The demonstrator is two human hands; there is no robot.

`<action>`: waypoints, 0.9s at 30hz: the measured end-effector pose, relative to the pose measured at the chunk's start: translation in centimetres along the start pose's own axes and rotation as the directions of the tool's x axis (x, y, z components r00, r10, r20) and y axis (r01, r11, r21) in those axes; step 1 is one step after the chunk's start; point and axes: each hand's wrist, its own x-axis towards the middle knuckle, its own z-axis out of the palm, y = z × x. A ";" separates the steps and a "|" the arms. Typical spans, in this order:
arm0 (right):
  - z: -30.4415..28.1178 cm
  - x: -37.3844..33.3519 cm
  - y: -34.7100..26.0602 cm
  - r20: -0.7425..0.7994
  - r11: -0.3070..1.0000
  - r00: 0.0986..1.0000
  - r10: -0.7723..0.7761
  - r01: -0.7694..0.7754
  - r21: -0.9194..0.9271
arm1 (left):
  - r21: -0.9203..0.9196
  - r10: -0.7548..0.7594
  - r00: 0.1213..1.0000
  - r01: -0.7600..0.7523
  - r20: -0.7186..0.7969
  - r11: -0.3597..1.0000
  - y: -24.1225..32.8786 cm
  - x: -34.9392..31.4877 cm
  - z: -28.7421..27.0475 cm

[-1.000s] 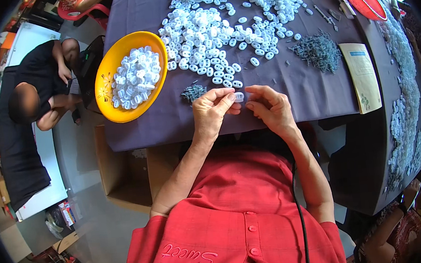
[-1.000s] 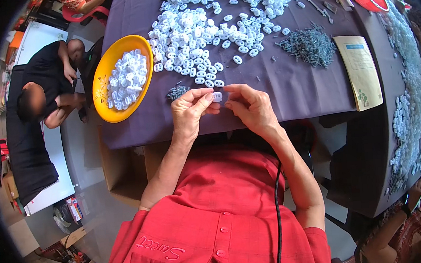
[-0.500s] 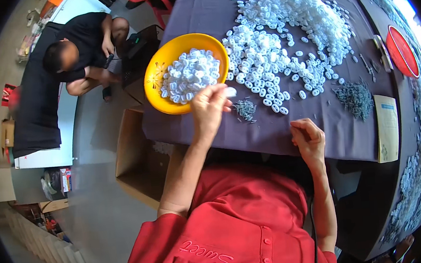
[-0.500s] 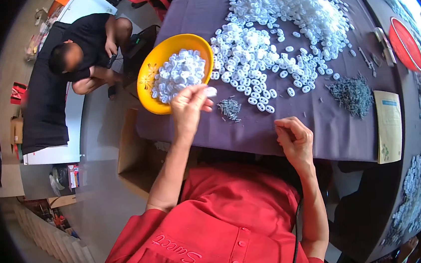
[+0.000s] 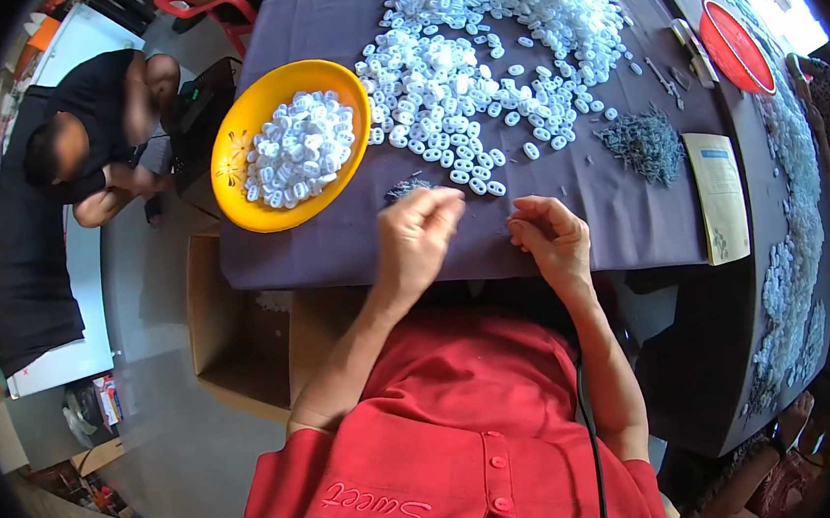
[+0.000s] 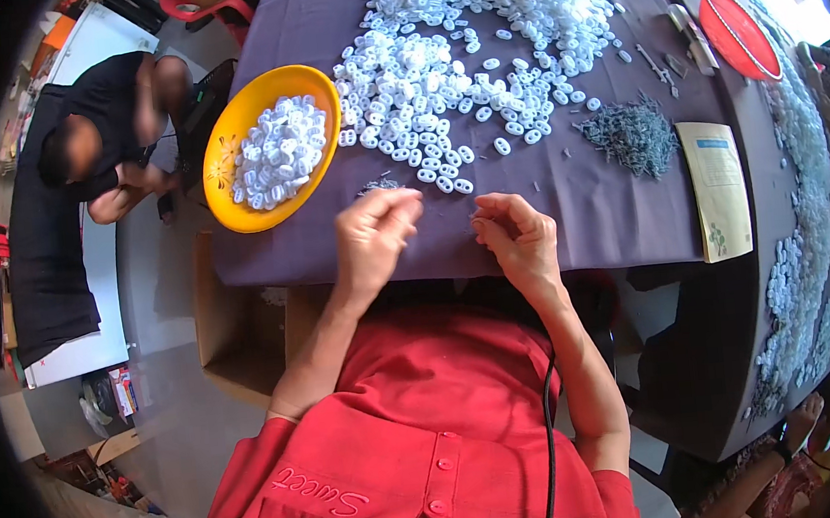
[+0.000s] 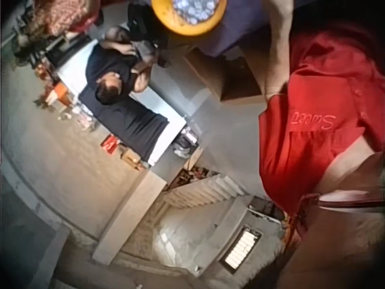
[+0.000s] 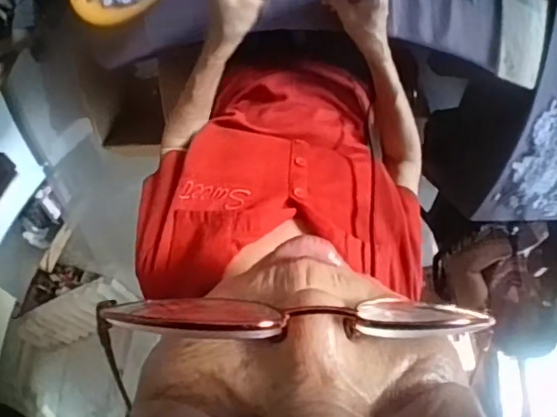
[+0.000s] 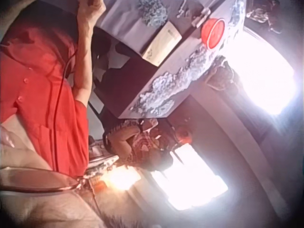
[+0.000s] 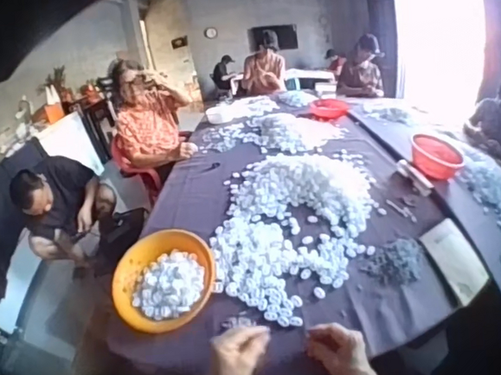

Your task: The person assembles small plastic components by picking up parts and inserting pins into them by hand.

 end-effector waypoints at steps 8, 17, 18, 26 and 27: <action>-0.7 -0.5 0.6 0.060 0.996 0.996 -0.069 0.072 -0.046 | -0.012 -0.054 0.971 0.059 0.231 0.998 -0.9 -1.3 4.0; -0.5 -0.4 -0.4 0.048 0.957 0.980 -0.195 0.201 -0.207 | -0.145 -0.279 0.937 0.312 0.209 0.939 0.2 -1.3 5.1; -0.6 -0.4 -0.4 0.031 0.957 0.982 -0.186 0.189 -0.219 | -0.131 -0.282 0.939 0.311 0.199 0.941 0.2 -1.4 5.2; -1.6 -0.4 -0.4 0.015 0.960 0.987 -0.161 0.160 -0.229 | 0.002 -0.258 0.937 0.265 0.237 0.964 0.6 -0.6 5.8; -1.9 -0.3 -0.4 0.036 0.943 0.980 -0.195 0.198 -0.267 | 0.025 -0.248 0.935 0.250 0.253 0.968 0.7 -0.5 5.9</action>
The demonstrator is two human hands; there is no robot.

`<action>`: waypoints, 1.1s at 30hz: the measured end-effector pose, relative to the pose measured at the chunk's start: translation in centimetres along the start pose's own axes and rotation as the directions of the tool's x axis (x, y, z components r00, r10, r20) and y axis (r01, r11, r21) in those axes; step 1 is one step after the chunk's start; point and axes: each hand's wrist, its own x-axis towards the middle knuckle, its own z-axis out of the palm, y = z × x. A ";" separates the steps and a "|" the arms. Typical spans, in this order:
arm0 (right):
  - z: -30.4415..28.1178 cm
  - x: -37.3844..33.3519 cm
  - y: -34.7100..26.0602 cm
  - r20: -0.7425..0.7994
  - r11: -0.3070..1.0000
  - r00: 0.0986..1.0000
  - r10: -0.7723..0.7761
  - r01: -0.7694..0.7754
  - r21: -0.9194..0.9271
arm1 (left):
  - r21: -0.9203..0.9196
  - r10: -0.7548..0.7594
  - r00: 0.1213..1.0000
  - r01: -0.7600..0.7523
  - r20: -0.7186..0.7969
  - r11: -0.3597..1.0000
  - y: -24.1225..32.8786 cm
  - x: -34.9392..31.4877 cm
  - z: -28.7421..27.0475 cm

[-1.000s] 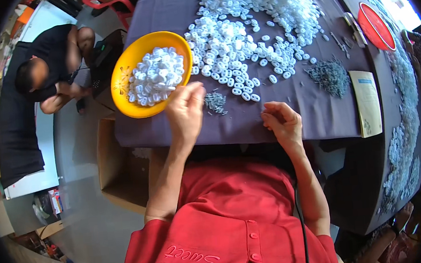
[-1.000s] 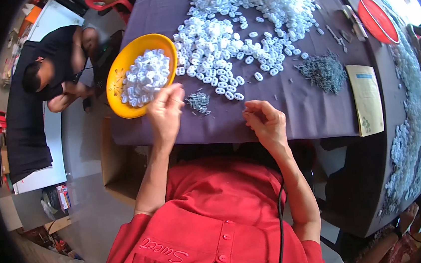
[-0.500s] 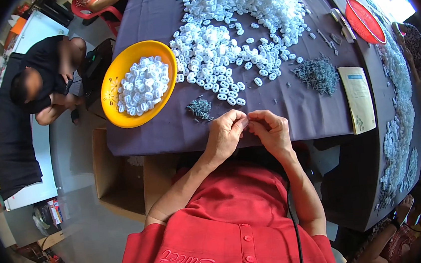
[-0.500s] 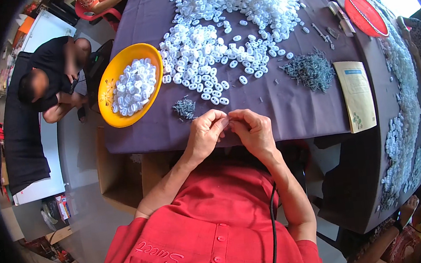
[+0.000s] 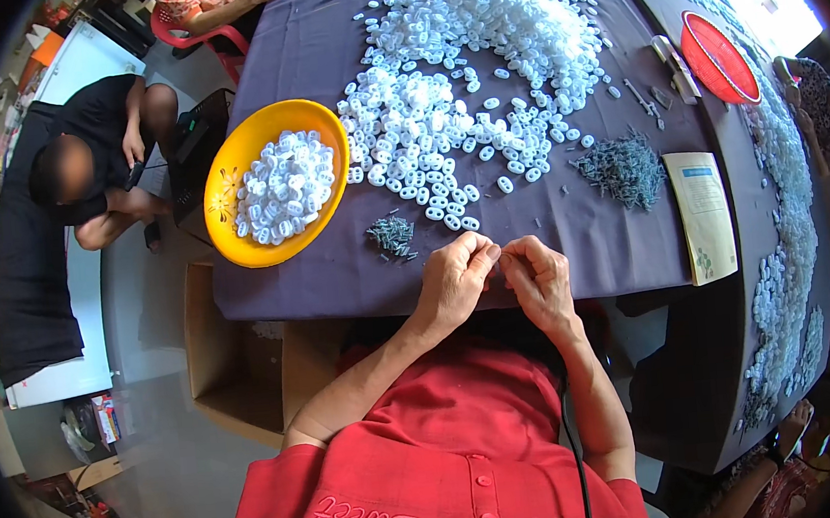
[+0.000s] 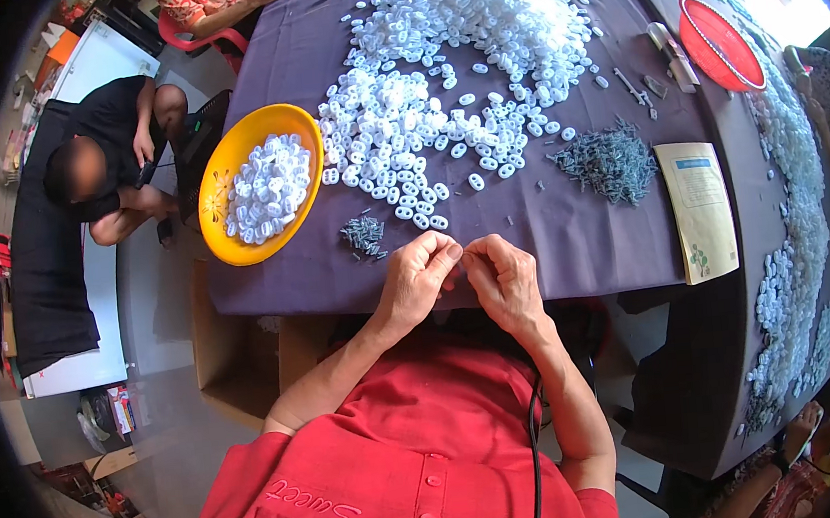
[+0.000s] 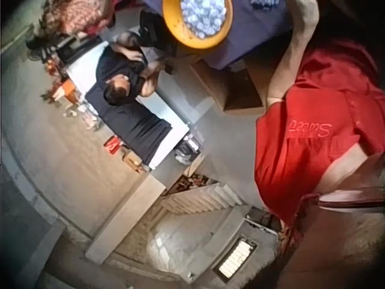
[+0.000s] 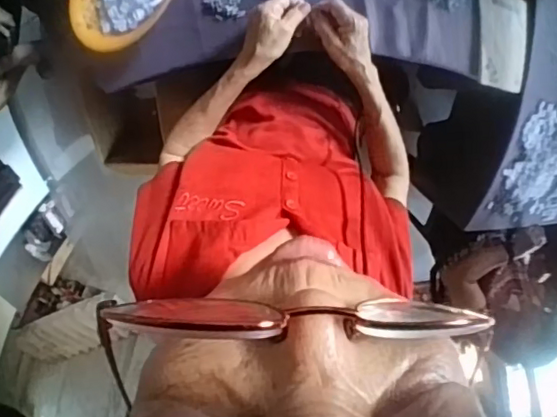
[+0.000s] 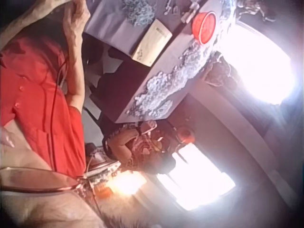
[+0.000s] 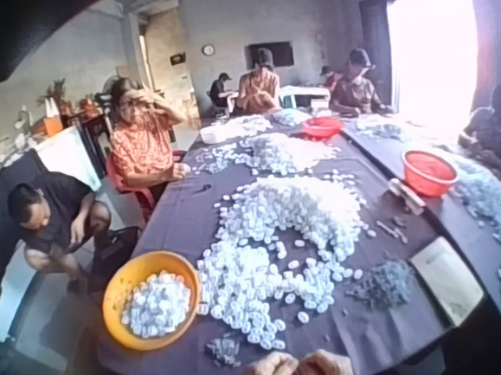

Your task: The person assembles small plastic components by picking up parts and inserting pins into them by hand.

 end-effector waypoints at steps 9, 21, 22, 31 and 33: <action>-0.7 0.3 -0.3 0.040 0.991 0.992 0.119 -0.121 0.052 | 0.002 0.021 0.998 -0.021 0.057 1.000 0.4 1.3 0.6; -0.4 0.3 0.3 0.026 0.996 0.997 0.072 -0.073 0.050 | 0.341 0.326 0.944 -0.291 -0.050 0.894 -1.0 -2.1 -2.2; -0.5 0.3 -0.1 0.039 0.994 0.994 0.098 -0.100 0.047 | 0.437 0.376 0.920 -0.295 -0.109 0.850 -1.2 -2.4 -2.9; -0.2 0.2 0.3 0.086 0.999 0.996 0.019 -0.015 -0.043 | 0.642 0.503 0.825 -0.243 -0.257 0.727 -2.0 -1.0 -6.8; -0.1 0.2 0.2 0.085 0.999 0.996 0.011 -0.007 -0.051 | 0.662 0.537 0.809 -0.268 -0.240 0.700 -1.6 -0.3 -5.8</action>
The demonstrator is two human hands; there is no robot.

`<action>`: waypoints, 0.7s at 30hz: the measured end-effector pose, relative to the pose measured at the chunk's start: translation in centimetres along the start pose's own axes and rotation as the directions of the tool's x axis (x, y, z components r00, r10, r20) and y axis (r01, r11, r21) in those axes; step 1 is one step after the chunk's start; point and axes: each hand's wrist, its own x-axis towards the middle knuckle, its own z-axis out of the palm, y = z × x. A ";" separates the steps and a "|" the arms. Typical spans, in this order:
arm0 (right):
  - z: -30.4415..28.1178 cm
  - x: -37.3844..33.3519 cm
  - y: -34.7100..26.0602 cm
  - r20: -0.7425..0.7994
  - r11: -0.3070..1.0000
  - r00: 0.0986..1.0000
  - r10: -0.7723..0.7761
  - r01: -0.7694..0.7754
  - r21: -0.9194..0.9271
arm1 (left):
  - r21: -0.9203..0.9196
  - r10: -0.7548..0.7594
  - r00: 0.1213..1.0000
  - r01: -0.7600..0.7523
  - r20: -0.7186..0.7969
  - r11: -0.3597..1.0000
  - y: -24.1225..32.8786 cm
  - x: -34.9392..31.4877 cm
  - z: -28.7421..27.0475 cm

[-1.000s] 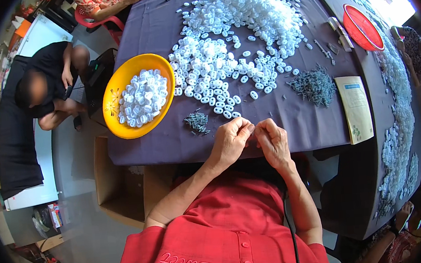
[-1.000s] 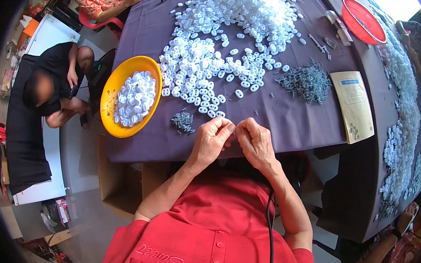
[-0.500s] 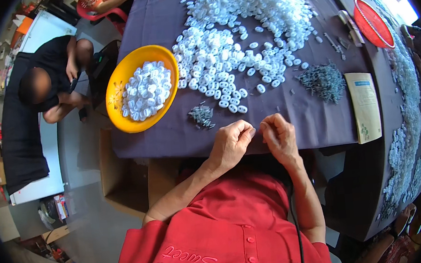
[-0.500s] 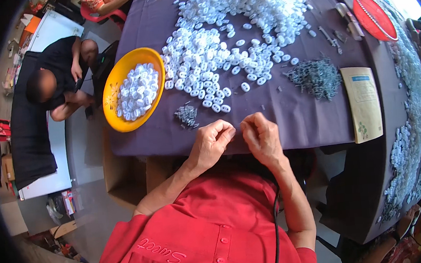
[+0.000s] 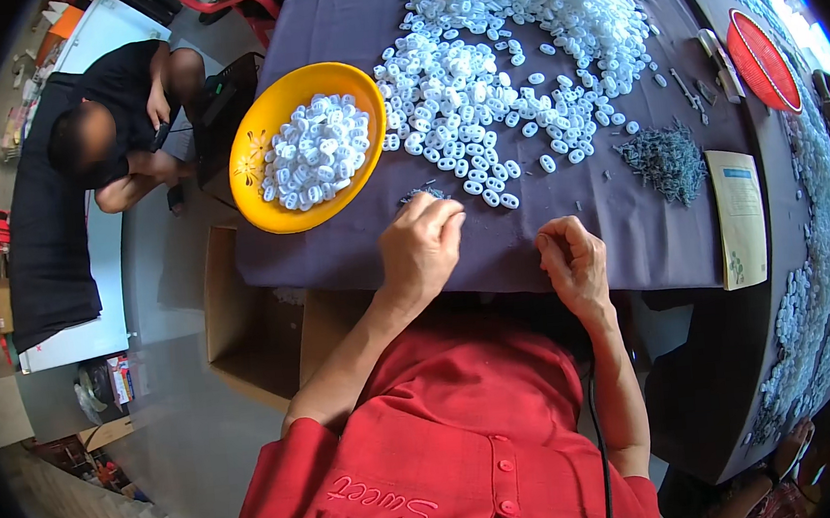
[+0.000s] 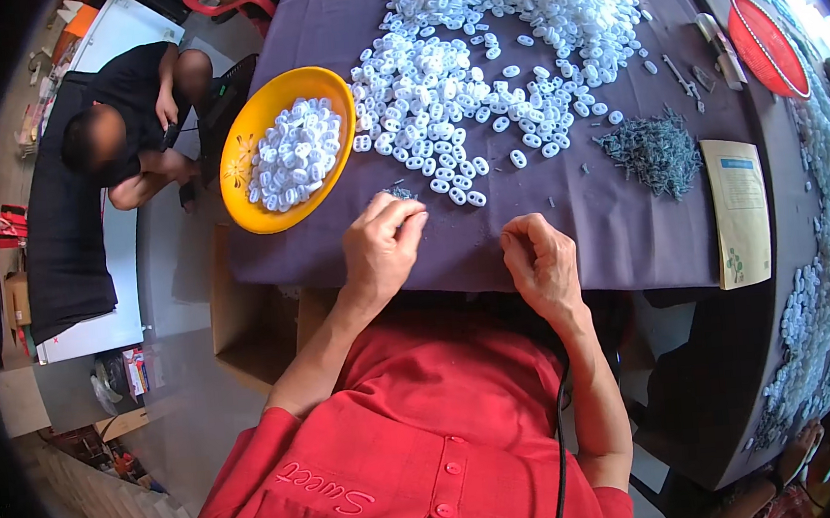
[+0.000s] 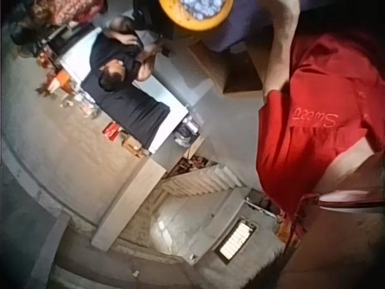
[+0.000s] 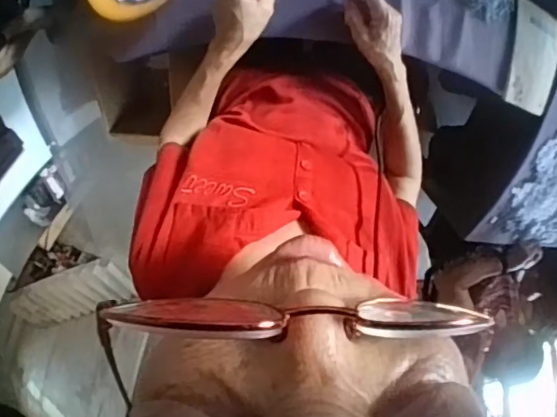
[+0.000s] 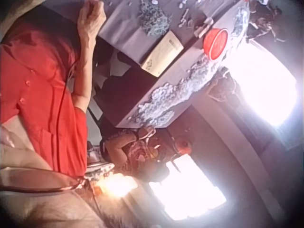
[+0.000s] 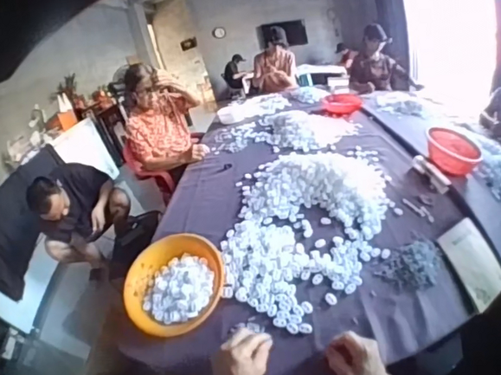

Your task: The person assembles small plastic components by picking up parts and inserting pins into them by hand.

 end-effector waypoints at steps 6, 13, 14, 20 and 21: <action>0.1 0.1 0.0 -0.050 1.000 0.999 -0.002 0.003 0.017 | 0.010 0.192 0.975 -0.194 0.108 0.981 1.9 1.6 2.9; 0.0 0.0 -0.1 -0.046 0.996 0.995 -0.088 0.087 -0.009 | 0.093 0.238 0.950 -0.261 0.203 0.961 1.8 2.1 4.2; 0.0 -0.1 -0.1 -0.044 0.997 0.996 -0.081 0.081 -0.007 | 0.095 0.241 0.950 -0.263 0.199 0.960 1.8 2.3 4.2; 0.3 -0.1 0.2 -0.070 0.995 0.993 -0.097 0.095 -0.026 | -0.040 0.231 0.956 -0.227 0.179 0.973 2.0 2.6 4.0; 0.3 -0.2 0.2 -0.070 0.995 0.993 -0.092 0.091 -0.029 | -0.077 0.206 0.963 -0.195 0.176 0.978 2.0 2.5 4.0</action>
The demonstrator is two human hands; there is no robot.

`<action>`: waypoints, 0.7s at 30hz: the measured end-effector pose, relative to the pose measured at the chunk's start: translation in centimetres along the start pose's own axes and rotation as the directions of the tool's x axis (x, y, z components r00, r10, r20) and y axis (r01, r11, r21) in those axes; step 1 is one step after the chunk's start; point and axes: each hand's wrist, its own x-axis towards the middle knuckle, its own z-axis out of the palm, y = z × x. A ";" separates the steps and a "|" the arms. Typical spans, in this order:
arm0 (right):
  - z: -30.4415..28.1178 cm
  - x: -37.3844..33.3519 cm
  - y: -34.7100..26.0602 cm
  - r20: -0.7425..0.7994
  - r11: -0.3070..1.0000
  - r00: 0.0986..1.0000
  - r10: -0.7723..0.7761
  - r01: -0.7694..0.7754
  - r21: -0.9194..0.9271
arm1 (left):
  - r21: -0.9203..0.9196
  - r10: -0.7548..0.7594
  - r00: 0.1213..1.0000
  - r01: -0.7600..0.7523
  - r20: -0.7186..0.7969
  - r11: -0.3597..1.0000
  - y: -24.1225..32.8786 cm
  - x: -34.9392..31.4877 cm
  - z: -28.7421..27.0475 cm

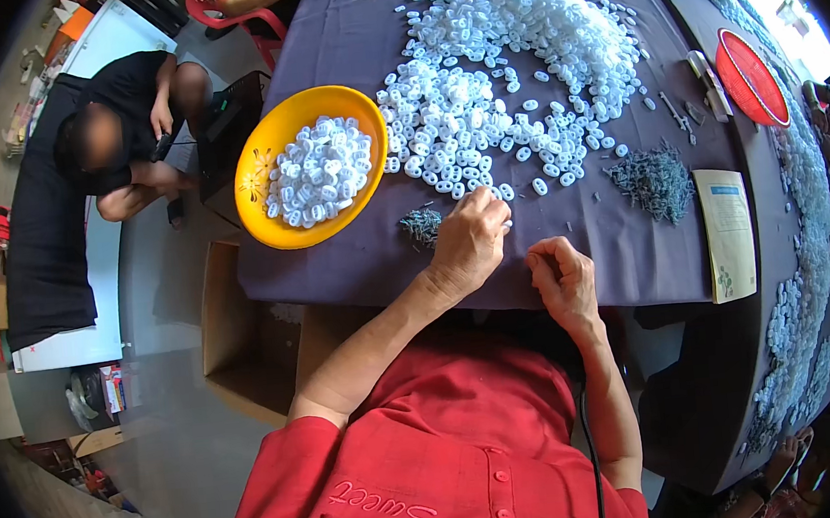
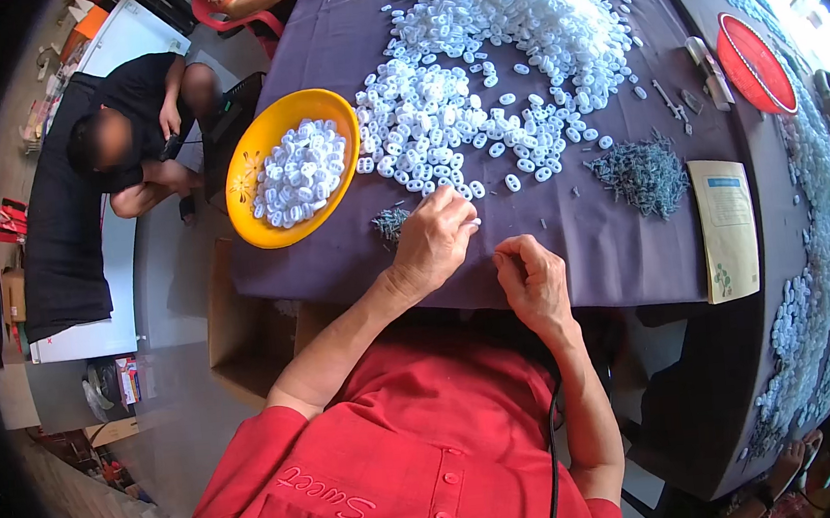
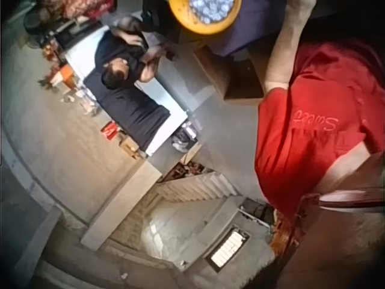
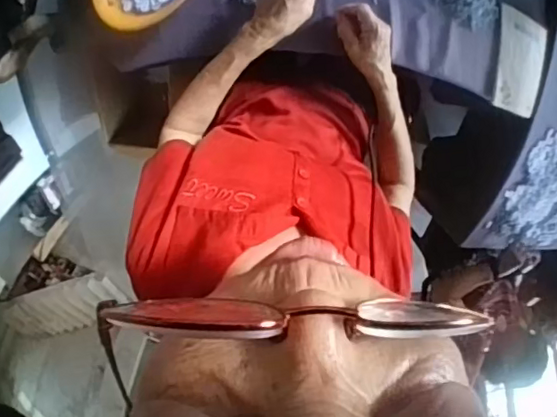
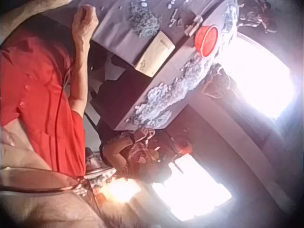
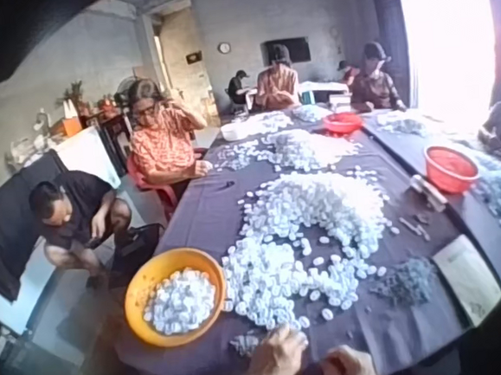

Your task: The person assembles small plastic components by picking up parts and inserting pins into them by hand.

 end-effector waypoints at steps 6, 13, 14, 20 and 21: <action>-0.1 0.2 -0.4 0.069 0.983 0.985 0.159 -0.164 0.083 | -0.650 -0.459 0.875 0.441 0.156 0.619 0.8 -1.2 -0.3; 1.3 0.7 -1.5 -0.013 0.816 0.965 0.262 -0.214 0.536 | -0.829 -0.453 0.717 0.550 0.530 -0.099 0.9 -2.3 -0.5; 1.6 0.6 -1.3 -0.016 0.797 0.964 0.266 -0.211 0.565 | -0.825 -0.445 0.715 0.553 0.539 -0.112 0.9 -2.3 -0.5; 2.6 0.2 -1.0 0.005 0.760 0.963 0.270 -0.217 0.613 | -0.838 -0.488 0.715 0.542 0.501 -0.067 0.8 -2.8 -0.5; 2.6 0.1 -0.9 0.005 0.758 0.960 0.280 -0.224 0.613 | -0.840 -0.491 0.715 0.539 0.499 -0.069 0.7 -2.9 -0.5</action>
